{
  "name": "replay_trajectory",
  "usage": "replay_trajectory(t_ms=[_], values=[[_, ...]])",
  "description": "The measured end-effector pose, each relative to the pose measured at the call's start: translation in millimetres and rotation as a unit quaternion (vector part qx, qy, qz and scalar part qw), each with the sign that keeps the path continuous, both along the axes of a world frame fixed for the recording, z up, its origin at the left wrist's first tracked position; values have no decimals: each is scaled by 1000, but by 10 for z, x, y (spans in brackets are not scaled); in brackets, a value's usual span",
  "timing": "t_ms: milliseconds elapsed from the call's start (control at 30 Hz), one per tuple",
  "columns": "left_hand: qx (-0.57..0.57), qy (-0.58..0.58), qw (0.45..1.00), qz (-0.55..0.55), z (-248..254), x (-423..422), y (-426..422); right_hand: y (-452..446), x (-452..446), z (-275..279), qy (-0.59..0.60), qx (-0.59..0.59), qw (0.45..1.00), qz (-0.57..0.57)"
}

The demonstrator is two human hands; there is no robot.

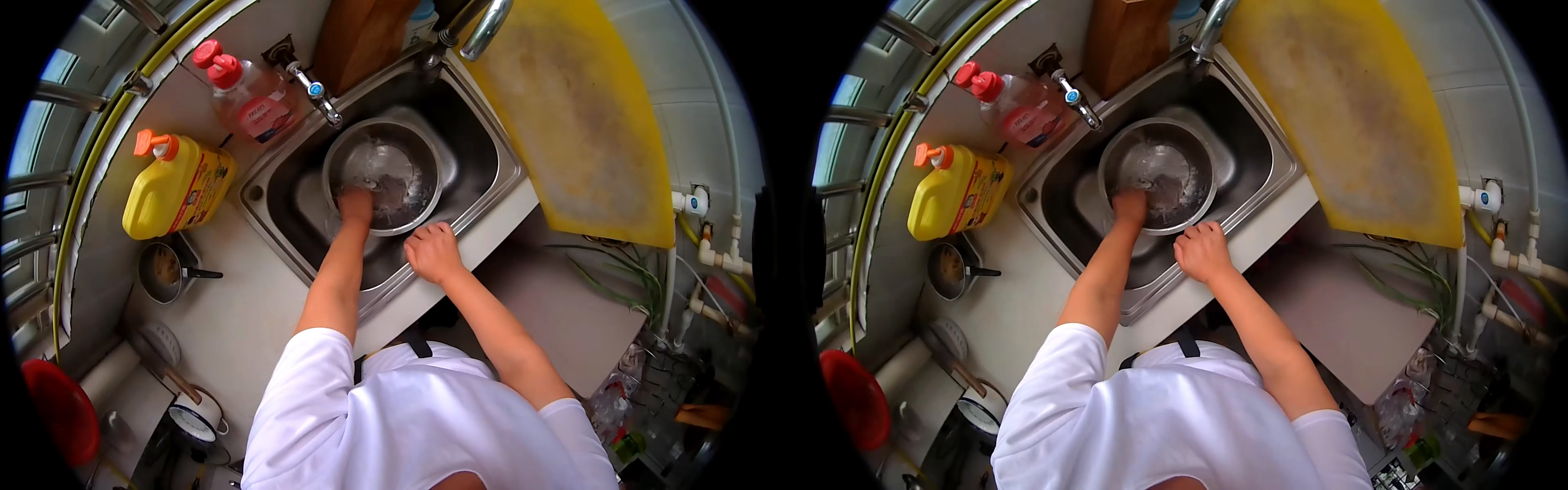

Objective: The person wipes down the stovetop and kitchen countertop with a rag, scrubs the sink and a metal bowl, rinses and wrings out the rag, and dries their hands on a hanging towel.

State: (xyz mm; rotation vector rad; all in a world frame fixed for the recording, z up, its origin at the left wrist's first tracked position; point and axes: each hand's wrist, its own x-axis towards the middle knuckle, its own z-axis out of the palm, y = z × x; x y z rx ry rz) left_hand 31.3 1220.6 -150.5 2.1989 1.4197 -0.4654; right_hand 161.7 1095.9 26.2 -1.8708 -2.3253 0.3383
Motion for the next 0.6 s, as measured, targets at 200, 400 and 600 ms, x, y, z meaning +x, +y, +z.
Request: replay_trajectory(t_ms=[200,400,600], values=[[-44,-154,976,148,559,10,-114,22,3,-71,-9,-74,997,-26],[-168,-471,852,154,1332,-280,-151,370,-65,-109,239,-59,945,-214],[-321,-562,679,345,1960,-428,-207,535,-47,-276,475,-256,821,-186]])
